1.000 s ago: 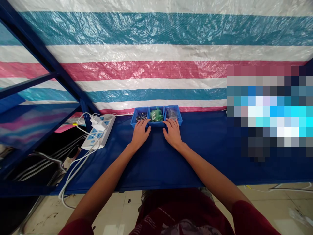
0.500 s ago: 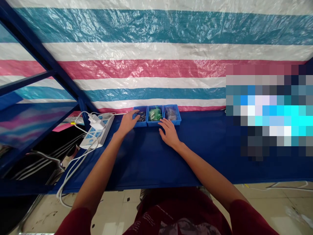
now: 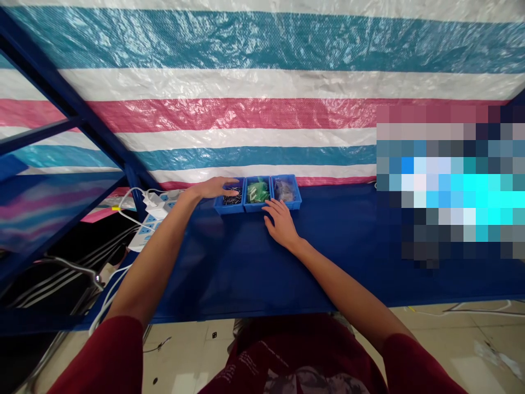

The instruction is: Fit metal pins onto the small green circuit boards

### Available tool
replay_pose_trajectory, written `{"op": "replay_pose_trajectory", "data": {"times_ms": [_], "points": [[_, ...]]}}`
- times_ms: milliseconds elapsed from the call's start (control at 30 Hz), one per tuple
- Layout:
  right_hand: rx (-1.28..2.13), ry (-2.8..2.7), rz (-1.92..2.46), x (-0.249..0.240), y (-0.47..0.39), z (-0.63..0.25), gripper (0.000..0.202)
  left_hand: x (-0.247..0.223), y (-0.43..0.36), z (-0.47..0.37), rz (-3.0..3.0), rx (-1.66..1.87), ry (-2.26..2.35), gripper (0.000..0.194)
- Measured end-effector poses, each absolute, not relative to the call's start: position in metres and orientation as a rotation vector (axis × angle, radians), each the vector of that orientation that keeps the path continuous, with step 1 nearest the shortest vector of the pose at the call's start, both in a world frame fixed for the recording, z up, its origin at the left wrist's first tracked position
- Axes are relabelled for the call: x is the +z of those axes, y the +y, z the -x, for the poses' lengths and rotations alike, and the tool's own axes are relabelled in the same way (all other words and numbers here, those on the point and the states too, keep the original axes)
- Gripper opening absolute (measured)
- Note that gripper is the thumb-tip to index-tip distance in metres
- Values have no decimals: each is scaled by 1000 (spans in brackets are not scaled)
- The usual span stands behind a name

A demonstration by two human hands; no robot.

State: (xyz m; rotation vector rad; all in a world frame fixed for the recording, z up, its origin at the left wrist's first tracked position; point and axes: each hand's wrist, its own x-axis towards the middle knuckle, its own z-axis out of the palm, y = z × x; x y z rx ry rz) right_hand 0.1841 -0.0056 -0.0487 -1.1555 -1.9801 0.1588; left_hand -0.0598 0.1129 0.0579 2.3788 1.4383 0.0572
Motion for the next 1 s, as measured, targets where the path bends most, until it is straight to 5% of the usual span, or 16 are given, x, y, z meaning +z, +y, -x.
{"op": "replay_pose_trajectory", "data": {"times_ms": [467,833,1000], "points": [[136,-1902,1234,-49,-3,-185,35,8,33,-7,-2623,855,1608,30],[104,-1696,1321,-42,-4,-189,26,43,118,-4,-2517,13,1281,87],[73,-1673,1366,-42,-5,-190,26,45,129,-16,-2524,-161,1270,90]]}}
